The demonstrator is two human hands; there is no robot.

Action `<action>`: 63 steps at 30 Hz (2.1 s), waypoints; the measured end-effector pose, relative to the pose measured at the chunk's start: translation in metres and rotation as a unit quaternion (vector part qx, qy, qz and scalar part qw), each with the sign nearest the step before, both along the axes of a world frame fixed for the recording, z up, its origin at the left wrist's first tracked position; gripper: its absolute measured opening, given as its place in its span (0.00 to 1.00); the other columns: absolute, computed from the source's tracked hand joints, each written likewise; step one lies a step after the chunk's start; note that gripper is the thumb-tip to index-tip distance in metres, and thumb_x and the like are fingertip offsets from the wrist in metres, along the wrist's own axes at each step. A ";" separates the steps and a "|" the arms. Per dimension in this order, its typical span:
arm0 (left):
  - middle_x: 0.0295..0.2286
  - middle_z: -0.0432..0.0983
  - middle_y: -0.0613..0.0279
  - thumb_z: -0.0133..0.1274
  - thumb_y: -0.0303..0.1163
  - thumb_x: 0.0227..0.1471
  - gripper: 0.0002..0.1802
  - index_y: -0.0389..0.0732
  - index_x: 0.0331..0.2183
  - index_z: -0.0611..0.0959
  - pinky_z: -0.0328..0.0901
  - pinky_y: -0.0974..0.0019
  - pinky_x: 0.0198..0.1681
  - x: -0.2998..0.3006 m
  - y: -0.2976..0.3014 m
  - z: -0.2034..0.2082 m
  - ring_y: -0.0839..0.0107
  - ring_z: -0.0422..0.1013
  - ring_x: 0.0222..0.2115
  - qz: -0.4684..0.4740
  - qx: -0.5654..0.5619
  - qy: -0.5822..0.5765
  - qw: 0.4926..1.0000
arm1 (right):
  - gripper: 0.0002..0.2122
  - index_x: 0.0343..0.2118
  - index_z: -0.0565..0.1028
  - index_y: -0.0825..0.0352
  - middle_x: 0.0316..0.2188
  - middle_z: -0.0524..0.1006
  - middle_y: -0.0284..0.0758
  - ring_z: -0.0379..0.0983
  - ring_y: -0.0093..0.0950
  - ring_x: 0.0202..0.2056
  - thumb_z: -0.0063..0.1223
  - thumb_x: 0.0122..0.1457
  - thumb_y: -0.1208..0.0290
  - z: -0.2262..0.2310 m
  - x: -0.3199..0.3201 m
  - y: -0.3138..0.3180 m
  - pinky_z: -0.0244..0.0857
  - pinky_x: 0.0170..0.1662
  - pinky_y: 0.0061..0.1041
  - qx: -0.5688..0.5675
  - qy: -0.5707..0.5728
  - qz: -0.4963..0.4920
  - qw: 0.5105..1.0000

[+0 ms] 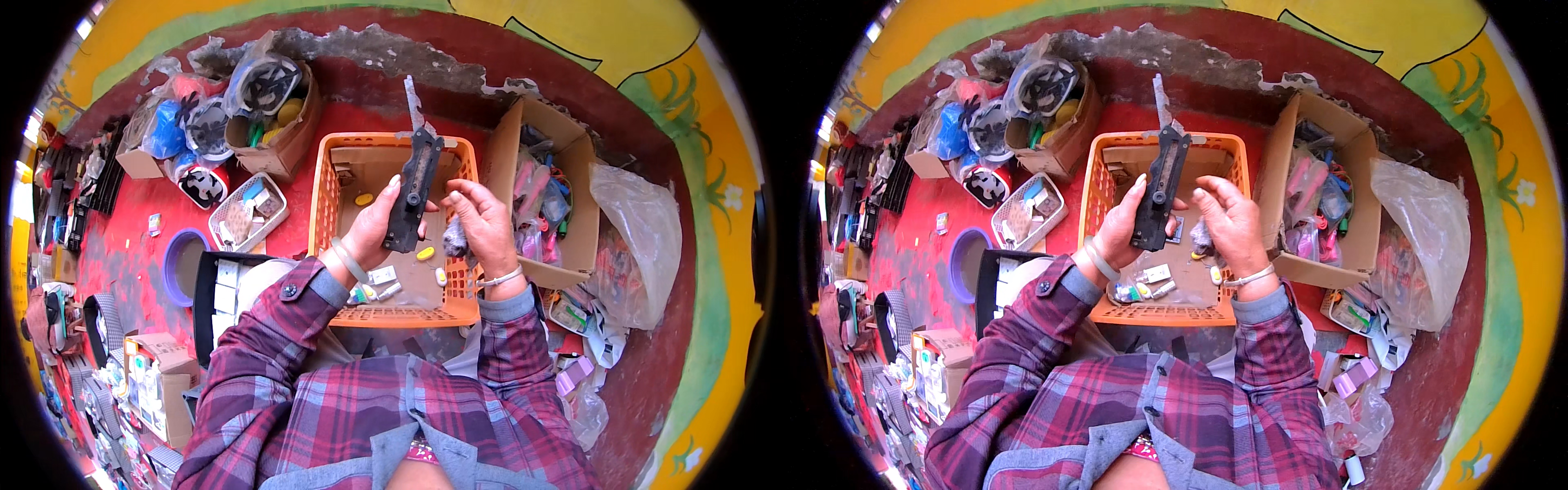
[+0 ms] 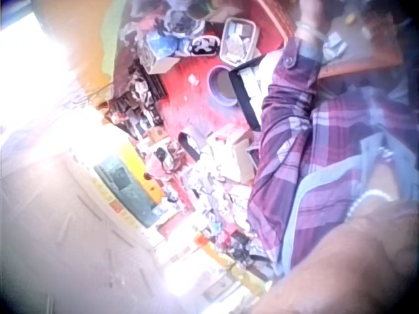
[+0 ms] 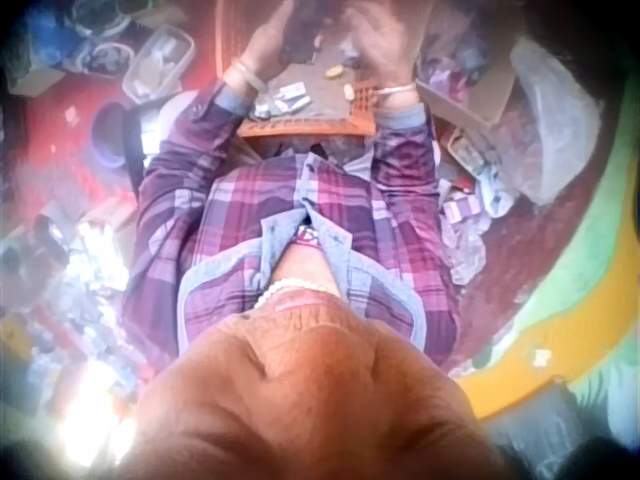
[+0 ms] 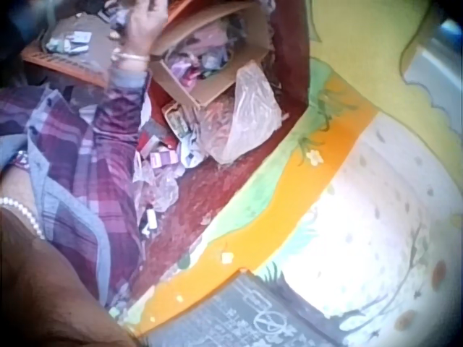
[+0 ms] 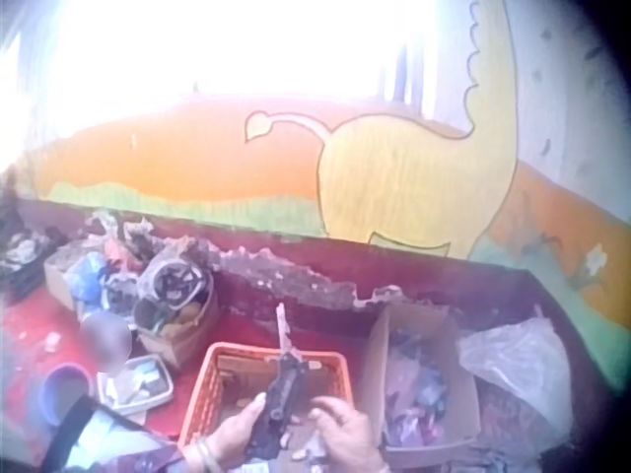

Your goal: The person wipes various small electrical or mechanical components with a cloth, handling items one at a time from an orange basket and placing some into a compartmentalized tray.

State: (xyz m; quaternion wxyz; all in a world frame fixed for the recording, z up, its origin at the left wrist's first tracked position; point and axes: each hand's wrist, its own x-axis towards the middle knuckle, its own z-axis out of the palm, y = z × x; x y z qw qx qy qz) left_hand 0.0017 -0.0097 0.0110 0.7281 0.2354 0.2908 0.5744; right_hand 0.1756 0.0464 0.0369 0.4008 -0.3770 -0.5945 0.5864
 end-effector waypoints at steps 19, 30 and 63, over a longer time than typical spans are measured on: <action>0.27 0.72 0.63 0.30 0.52 0.62 0.27 0.41 0.49 0.70 0.66 0.73 0.29 0.002 -0.003 -0.020 0.75 0.70 0.25 -0.103 -0.014 0.092 0.990 | 0.54 0.63 0.47 0.67 0.37 0.75 0.43 0.74 0.41 0.38 0.67 0.37 0.47 0.004 0.003 0.005 0.68 0.38 0.34 0.250 -0.288 0.022 0.924; 0.27 0.73 0.62 0.30 0.51 0.62 0.25 0.42 0.46 0.71 0.67 0.73 0.28 0.005 -0.001 -0.012 0.75 0.71 0.25 -0.067 -0.021 0.066 0.995 | 0.45 0.61 0.52 0.66 0.34 0.77 0.40 0.76 0.36 0.33 0.64 0.44 0.53 0.003 -0.006 -0.009 0.69 0.33 0.31 0.271 -0.297 -0.043 0.915; 0.31 0.74 0.56 0.28 0.54 0.61 0.33 0.33 0.50 0.68 0.62 0.59 0.46 0.009 -0.010 -0.005 0.70 0.69 0.21 -0.091 -0.011 -0.061 0.994 | 0.09 0.39 0.75 0.69 0.24 0.76 0.30 0.70 0.14 0.23 0.49 0.61 0.70 0.009 0.027 0.021 0.63 0.26 0.14 -0.050 0.108 -0.114 0.986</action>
